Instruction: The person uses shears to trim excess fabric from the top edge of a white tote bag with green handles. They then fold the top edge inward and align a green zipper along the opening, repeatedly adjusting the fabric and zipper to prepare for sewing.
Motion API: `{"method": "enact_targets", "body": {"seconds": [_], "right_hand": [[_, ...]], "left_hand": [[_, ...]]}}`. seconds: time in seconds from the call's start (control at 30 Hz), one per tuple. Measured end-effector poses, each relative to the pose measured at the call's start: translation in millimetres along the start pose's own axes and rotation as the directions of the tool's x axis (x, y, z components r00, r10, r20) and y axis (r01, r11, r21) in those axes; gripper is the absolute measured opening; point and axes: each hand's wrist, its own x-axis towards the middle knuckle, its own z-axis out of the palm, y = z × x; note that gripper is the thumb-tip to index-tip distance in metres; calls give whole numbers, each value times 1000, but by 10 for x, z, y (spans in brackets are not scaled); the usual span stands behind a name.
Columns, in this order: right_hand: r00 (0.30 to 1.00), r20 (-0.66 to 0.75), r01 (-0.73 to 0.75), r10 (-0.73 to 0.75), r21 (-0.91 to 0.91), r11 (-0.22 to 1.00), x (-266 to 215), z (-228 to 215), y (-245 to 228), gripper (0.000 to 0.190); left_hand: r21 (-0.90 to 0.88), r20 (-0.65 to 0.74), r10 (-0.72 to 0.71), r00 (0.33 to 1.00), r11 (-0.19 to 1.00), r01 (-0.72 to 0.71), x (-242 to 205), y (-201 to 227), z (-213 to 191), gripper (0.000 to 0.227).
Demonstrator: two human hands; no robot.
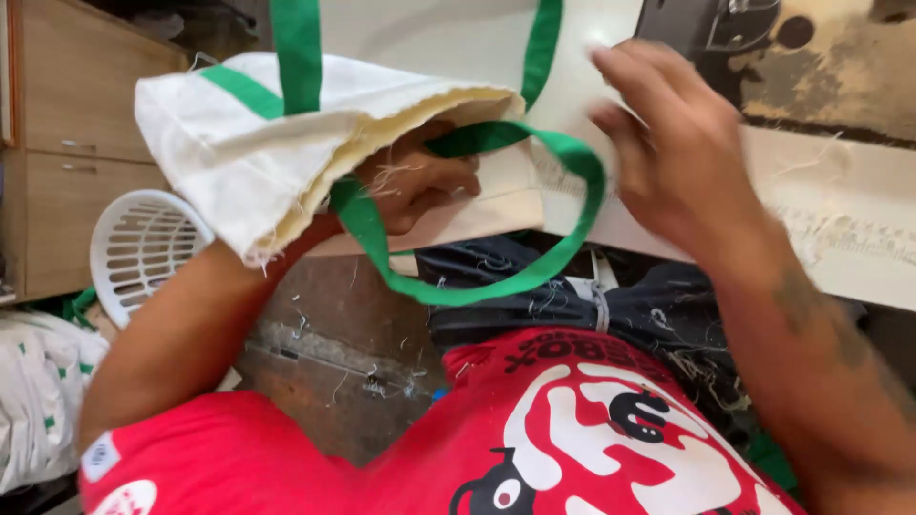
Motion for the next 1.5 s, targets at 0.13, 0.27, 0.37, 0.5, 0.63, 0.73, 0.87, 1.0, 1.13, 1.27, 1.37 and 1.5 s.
{"method": "enact_targets", "body": {"seconds": [0.13,0.27,0.37,0.5,0.63,0.73,0.87,1.0,1.13,1.27,1.37,1.5], "right_hand": [[943,332,88,35,-348,934,633,619,437,60],[902,392,195,179,-742,641,360,415,222,46],[955,182,37,233,-856,516,-503,90,411,58],[872,122,-364,473,-483,796,-703,-766,-104,72],[838,50,-490,543,-370,789,-628,-873,-414,72],[933,76,-276,351,-473,837,-488,-604,-93,69],[983,32,-100,183,-737,668,-580,-217,162,50],[967,108,-79,231,-735,674,-640,-440,281,78],[982,30,-120,186,-660,742,-774,-968,551,60],[921,289,317,262,-946,-70,-917,-1147,1059,19],[905,164,137,392,-986,97,-803,-916,993,29],[917,74,-127,393,-878,462,-268,-393,19,75]], "left_hand": [[-765,461,-477,748,214,608,-65,242,-754,59],[-819,507,-535,676,-55,571,-353,682,-2007,59],[-881,380,-618,688,-16,473,-262,-399,-1319,40],[-931,191,-670,718,108,349,33,-962,-658,30],[-227,-332,-188,924,967,116,268,-739,-548,16],[-659,-268,-391,881,741,128,231,-461,-734,22],[-247,-444,-197,874,965,92,638,461,-869,14],[480,-18,49,999,876,-34,698,377,-716,68],[320,-15,38,999,947,-31,351,-185,-926,23],[470,-18,-33,999,882,38,366,-74,-1204,30],[797,-188,75,979,595,107,538,181,-1186,23],[806,-233,291,928,592,17,864,468,-1192,33]]}}
